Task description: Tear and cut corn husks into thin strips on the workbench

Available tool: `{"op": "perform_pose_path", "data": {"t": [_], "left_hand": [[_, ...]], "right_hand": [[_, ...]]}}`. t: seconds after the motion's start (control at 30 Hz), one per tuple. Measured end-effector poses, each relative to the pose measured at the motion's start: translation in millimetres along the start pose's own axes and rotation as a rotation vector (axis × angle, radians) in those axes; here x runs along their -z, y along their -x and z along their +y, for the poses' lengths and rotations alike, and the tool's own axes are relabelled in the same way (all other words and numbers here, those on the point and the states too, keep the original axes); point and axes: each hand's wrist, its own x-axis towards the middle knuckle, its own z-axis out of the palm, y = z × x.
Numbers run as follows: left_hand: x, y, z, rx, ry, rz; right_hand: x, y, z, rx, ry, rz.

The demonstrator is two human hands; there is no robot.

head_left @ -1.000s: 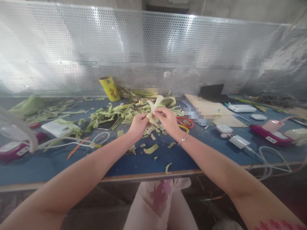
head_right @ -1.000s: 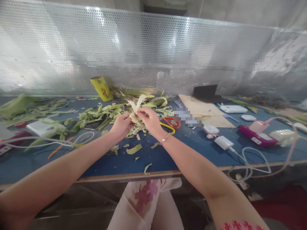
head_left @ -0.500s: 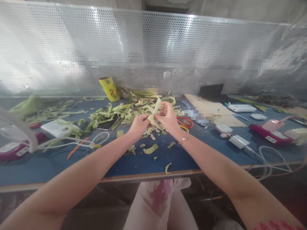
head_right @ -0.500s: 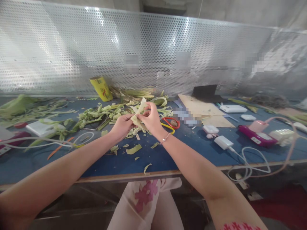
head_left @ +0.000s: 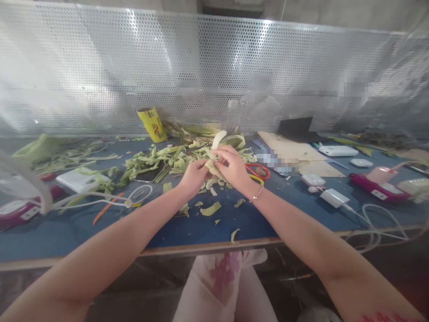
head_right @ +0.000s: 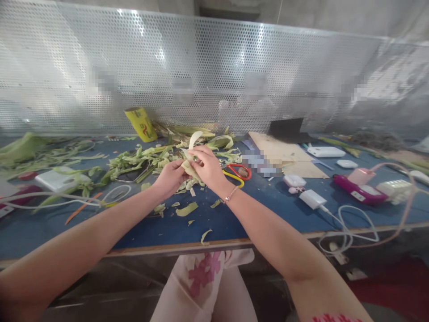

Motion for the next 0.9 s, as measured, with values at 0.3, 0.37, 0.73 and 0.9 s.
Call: {"op": "perform_pose_path", "data": {"t": [0.3, 0.37, 0.73, 0.9], "left_hand": [[-1.4, 0.9, 1.0, -0.023, 0.058, 0.067], [-1.9, 0.9, 1.4, -0.014, 0.04, 0.058], [-0.8, 2.5, 2.4, -0.042, -0.064, 0.02], [-1.8, 2.0, 0.8, -0.039, -0.012, 0.047]], "right_hand": [[-1.5, 0.7, 2.6, 0.119, 0.059, -0.012], [-0.8, 1.1, 1.6, 0.087, 0.028, -0.001], [3.1, 0.4, 0.1, 0.024, -0.055, -0.005], [3.1, 1.0, -4.2, 0.014, -0.109, -0.003]]}}
